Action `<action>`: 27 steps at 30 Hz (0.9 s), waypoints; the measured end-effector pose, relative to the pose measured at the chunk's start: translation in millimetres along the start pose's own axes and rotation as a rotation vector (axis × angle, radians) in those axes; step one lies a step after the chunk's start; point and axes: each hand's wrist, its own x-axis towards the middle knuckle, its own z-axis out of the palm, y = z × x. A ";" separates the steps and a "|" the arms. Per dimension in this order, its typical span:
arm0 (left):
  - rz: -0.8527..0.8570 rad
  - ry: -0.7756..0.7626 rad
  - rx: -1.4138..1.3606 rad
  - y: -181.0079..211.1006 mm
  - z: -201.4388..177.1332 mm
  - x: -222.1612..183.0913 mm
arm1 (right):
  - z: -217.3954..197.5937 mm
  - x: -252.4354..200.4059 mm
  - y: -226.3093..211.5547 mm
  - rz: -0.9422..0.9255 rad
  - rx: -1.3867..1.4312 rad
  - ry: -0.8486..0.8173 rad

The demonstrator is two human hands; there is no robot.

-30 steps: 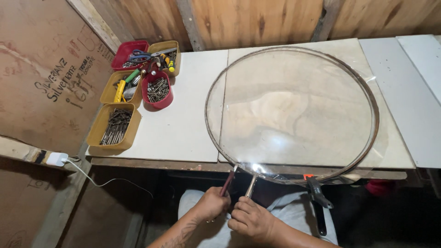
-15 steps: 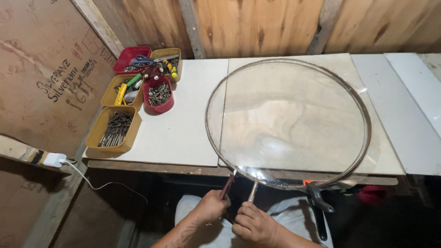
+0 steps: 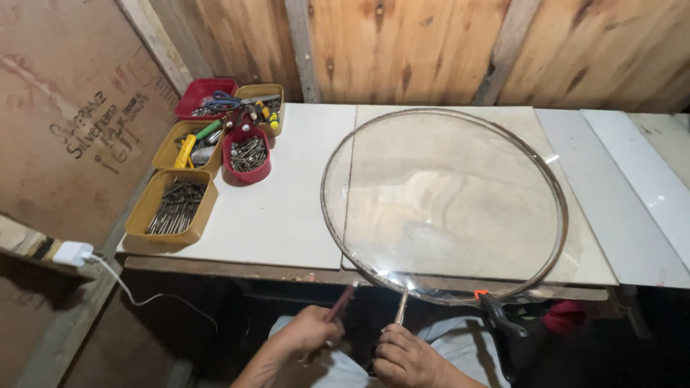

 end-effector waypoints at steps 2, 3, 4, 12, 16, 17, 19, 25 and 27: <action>0.055 0.102 0.003 -17.1 -17.2 18.5 | -5.6 2.1 4.0 0.003 0.011 -0.002; 0.106 0.209 0.001 -25.5 -25.7 28.3 | -8.0 2.6 5.5 0.002 0.029 -0.003; 0.111 0.200 0.009 -20.4 -35.9 28.5 | -11.6 8.4 7.7 0.011 0.020 -0.001; 0.532 0.759 0.286 2.0 -78.5 63.8 | -16.1 27.3 17.3 0.183 -0.248 0.192; 0.386 0.554 0.096 18.6 -13.6 50.9 | 3.3 9.9 8.6 0.273 -0.289 0.242; 0.279 0.225 -0.248 15.2 7.4 56.3 | 6.4 6.7 5.8 0.298 -0.251 0.205; 0.157 -0.123 -0.571 9.1 41.8 59.8 | -1.2 11.2 -3.0 0.332 -0.224 0.171; -0.212 -0.730 -1.099 11.5 68.4 57.0 | -48.7 24.7 -18.9 0.413 0.154 -0.143; -0.160 -1.048 -1.184 10.3 61.8 50.1 | -60.4 19.2 -17.6 0.366 0.080 -0.154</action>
